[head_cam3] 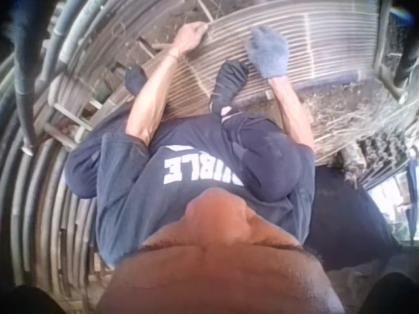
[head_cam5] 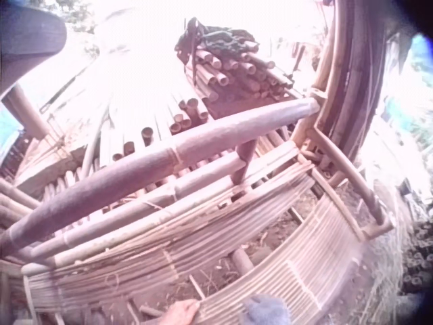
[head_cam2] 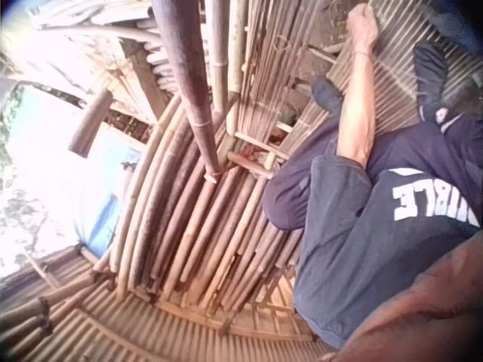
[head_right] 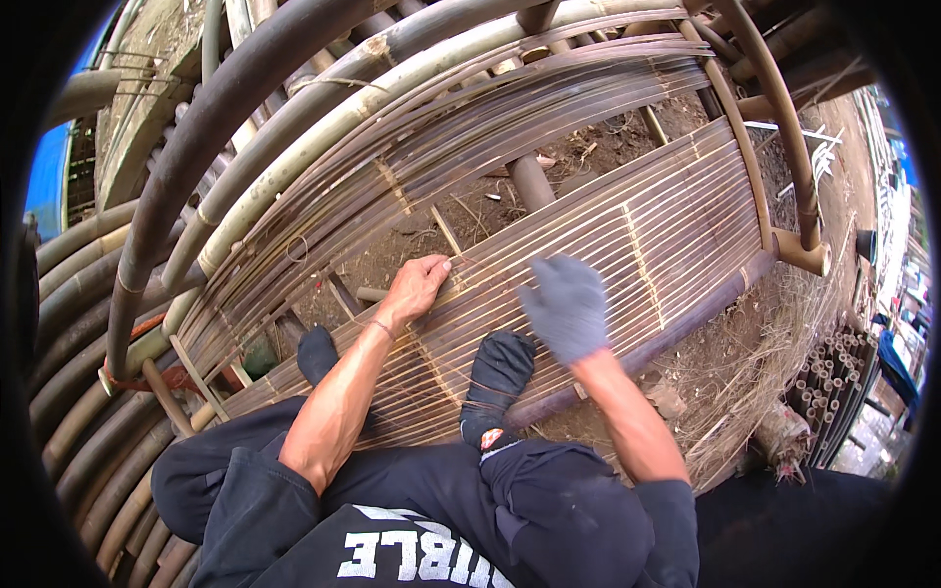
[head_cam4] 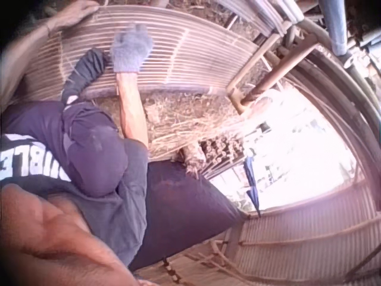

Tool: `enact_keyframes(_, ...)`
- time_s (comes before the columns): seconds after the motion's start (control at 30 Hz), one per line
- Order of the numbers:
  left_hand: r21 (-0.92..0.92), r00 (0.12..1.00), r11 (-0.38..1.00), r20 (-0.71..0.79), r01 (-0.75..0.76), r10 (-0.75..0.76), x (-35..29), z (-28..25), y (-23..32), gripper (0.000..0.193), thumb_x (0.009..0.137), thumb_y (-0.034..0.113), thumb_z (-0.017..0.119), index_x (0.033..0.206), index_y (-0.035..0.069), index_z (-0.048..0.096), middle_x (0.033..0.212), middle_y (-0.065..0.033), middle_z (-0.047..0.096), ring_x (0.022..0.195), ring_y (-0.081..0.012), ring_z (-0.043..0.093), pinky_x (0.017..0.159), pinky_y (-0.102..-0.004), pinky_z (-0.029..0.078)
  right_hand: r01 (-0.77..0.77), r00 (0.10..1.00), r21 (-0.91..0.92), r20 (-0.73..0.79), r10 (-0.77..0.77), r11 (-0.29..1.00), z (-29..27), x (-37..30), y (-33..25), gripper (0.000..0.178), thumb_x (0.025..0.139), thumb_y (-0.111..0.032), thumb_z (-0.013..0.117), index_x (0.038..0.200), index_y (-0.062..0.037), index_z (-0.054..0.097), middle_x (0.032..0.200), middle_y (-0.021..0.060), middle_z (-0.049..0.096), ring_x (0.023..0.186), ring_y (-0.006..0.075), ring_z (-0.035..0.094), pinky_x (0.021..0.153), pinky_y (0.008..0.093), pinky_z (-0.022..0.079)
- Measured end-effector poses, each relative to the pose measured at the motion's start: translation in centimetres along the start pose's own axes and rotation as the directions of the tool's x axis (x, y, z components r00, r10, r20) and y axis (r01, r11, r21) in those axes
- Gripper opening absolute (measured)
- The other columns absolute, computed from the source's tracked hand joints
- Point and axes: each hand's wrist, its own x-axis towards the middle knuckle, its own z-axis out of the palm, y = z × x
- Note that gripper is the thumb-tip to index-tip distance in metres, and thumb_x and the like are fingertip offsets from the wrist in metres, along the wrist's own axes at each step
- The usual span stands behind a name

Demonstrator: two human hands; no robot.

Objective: The person sits cross-legged on the ground and weaves thin bamboo strips into a large circular bamboo frame. They use both hands to interlace the strips through the vertical ribs of the structure, occasionally using a small wooden tool to tighten the weave.

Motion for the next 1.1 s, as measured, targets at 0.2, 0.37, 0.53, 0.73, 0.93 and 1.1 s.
enact_keyframes(0.2,-0.024,0.991,0.999,-0.127,-0.033,0.03,-0.6,0.8,0.3,0.035,0.098,0.034,0.055,0.111,0.004,0.069,0.1,-0.0182,0.072,0.096,-0.0372,0.067,0.086,-0.0443,0.05,0.092,0.96,-0.297,0.28,-0.006,0.95,5.8,4.2,-4.2,0.017,0.08,-0.024,0.065,0.078,-0.0077,0.07,0.078,0.013,0.067,0.073,0.0313,0.068,0.065,0.0422,0.052)
enact_keyframes(0.37,0.029,0.982,0.997,-0.176,-0.067,0.071,-0.6,1.5,0.3,0.031,0.097,0.032,0.057,0.107,0.007,0.07,0.092,-0.0178,0.071,0.095,-0.038,0.065,0.096,-0.0467,0.04,-0.146,0.949,-0.226,0.243,0.201,0.963,8.4,4.1,-2.8,0.018,0.083,-0.021,0.061,0.078,-0.0051,0.068,0.08,0.0172,0.067,0.07,0.0346,0.068,0.063,0.0453,0.053)
enact_keyframes(0.53,0.032,0.986,0.999,-0.164,-0.022,0.027,-0.3,1.7,-0.1,0.044,0.097,0.033,0.054,0.13,0.005,0.058,0.102,-0.0212,0.069,0.101,-0.0364,0.063,0.102,-0.0478,0.033,-0.541,0.691,0.173,0.65,0.316,0.823,6.6,6.1,-1.0,0.029,0.089,-0.022,0.053,0.08,0.0029,0.063,0.085,0.0266,0.065,0.073,0.0418,0.067,0.065,0.0487,0.052)
enact_keyframes(0.73,0.083,0.995,0.996,-0.083,-0.045,0.052,-0.3,1.5,0.1,0.044,0.098,0.028,0.051,0.136,0.007,0.053,0.105,-0.0175,0.069,0.105,-0.0328,0.059,0.101,-0.051,0.029,-0.656,0.432,0.106,0.864,0.257,0.747,1.4,7.0,-0.5,0.047,0.089,-0.042,0.062,0.108,0.001,0.07,0.09,0.0212,0.069,0.082,0.0325,0.066,0.075,0.0407,0.053)
enact_keyframes(0.93,0.102,0.996,0.993,-0.067,-0.054,0.061,-0.4,1.6,0.3,0.061,0.087,0.036,0.061,0.137,0.002,0.052,0.111,-0.0182,0.066,0.11,-0.0326,0.056,0.104,-0.0472,0.028,-0.37,0.909,0.721,0.412,0.066,0.587,0.3,10.1,-2.8,0.044,0.096,-0.037,0.056,0.104,0.0035,0.071,0.099,0.0163,0.069,0.094,0.0256,0.064,0.097,0.0371,0.046)
enact_keyframes(1.1,0.119,0.996,0.991,-0.055,-0.066,0.073,-0.7,1.4,0.7,0.08,0.07,0.036,0.069,0.138,-0.002,0.049,0.113,-0.0181,0.065,0.113,-0.0322,0.055,0.106,-0.0463,0.026,-0.541,0.838,0.84,0.538,0.092,0.022,-2.8,14.3,-3.4,0.048,0.102,-0.035,0.044,0.108,0.0067,0.068,0.1,0.0163,0.069,0.052,0.0154,0.054,0.069,0.0377,0.06)
